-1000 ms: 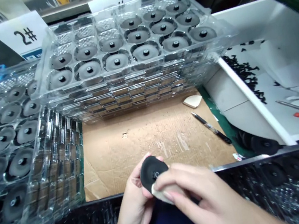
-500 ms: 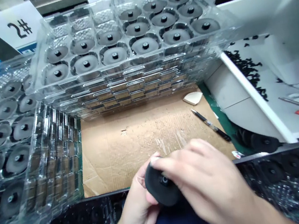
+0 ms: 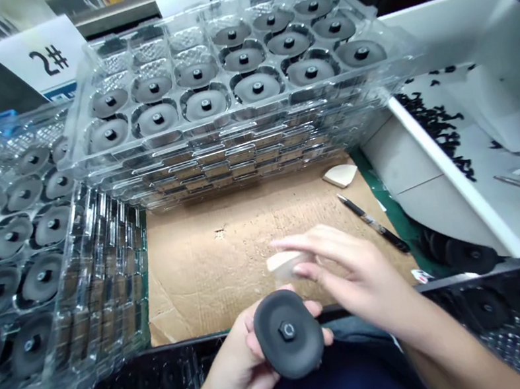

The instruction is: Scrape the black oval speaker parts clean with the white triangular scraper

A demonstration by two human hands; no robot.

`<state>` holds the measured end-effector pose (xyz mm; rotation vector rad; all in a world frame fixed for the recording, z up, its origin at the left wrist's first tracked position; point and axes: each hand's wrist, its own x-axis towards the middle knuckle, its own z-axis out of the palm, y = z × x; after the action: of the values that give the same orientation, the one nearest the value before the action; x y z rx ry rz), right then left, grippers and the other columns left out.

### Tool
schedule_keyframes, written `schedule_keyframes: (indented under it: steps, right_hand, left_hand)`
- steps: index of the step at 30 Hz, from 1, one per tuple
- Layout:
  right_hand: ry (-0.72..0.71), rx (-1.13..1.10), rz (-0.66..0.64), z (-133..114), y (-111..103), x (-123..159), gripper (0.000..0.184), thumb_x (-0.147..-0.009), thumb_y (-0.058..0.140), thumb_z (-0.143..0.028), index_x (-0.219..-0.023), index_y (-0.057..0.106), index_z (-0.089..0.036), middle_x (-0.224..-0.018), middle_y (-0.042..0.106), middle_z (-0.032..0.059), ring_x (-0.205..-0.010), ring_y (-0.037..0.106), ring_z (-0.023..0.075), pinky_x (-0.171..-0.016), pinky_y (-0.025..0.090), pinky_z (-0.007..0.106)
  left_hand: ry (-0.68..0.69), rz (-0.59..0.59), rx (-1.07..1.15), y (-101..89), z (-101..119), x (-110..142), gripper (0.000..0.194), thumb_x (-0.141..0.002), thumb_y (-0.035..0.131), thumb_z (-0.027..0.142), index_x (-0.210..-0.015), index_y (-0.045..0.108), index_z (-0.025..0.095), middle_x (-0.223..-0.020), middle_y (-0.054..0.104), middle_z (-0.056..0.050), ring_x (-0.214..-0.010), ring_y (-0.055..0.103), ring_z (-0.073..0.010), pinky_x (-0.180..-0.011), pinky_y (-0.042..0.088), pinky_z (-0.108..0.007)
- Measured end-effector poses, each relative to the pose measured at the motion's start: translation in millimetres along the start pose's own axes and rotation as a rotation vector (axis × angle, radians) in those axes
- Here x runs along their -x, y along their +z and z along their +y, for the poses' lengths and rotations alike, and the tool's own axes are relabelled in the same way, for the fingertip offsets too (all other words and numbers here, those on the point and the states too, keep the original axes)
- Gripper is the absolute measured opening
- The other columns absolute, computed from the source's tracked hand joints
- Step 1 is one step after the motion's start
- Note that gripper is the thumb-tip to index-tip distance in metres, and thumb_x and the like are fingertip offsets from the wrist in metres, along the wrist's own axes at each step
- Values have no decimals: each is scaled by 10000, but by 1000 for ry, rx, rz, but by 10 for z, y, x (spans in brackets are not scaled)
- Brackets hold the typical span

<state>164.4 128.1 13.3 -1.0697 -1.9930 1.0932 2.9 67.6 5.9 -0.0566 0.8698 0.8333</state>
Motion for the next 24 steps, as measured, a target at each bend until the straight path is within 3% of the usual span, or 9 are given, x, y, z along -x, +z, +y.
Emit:
schedule_keyframes:
  steps: [2,5,7,11,16,18,21,24]
  right_hand:
    - [204,-4,34,233,81,93,363,-846,540,-182,-1198,529,-270,-946,614,17,-761,576,141,-674,501,259]
    - [324,41,24,534,296,315,211,-840,518,-229,-1019,631,-230,-950,582,53,-780,596,169,-665,532,293]
    - [363,104,52,642,446,484,206,-857,475,-249,-940,661,-210,-1006,558,84,-871,602,204,-736,532,351]
    - [403,182,83,677,626,729,326,-807,547,-291,-1117,611,-213,-1174,484,125,-901,604,240,-790,519,428]
    - [384,206,94,699,561,652,324,-867,411,-247,-1094,620,-151,-902,584,112,-748,619,224,-676,535,397]
    - [377,194,102,604,462,503,305,-868,438,-256,-1115,594,-166,-887,622,88,-724,621,205,-659,534,359]
    - [299,142,186,229,349,253,309,-887,452,-261,-1183,527,-212,-1059,625,76,-864,618,194,-717,522,321]
    - [2,72,273,-201,343,112,269,-897,441,-185,-1142,550,-209,-1028,643,62,-908,599,185,-764,497,323]
  left_hand:
    - [20,-158,8,-17,52,10,492,-497,836,301,-949,706,160,-956,729,-102,-817,697,-250,-633,570,-265]
    - [114,-162,22,-105,73,-4,559,-502,812,381,-1011,689,185,-1040,713,-111,-889,687,-249,-698,559,-250]
    - [144,-155,24,-178,52,-24,603,-513,802,401,-1064,669,194,-1112,689,-119,-943,672,-262,-747,546,-256]
    - [204,-92,22,-263,2,-58,601,-538,793,398,-1090,652,205,-1165,664,-111,-1000,646,-262,-826,521,-288]
    - [330,11,4,-231,-19,-71,576,-550,795,378,-1083,645,222,-1162,659,-87,-1016,629,-239,-833,504,-277]
    - [373,57,-4,-203,-36,-73,594,-534,806,371,-1089,640,238,-1171,651,-80,-1019,624,-234,-828,500,-272]
    - [447,117,-18,-165,-77,-81,641,-512,826,329,-1117,621,272,-1147,660,-55,-1008,621,-210,-795,500,-237]
    - [516,138,-30,-146,-99,-83,645,-490,842,287,-1099,629,276,-1111,681,-40,-980,626,-193,-816,492,-230]
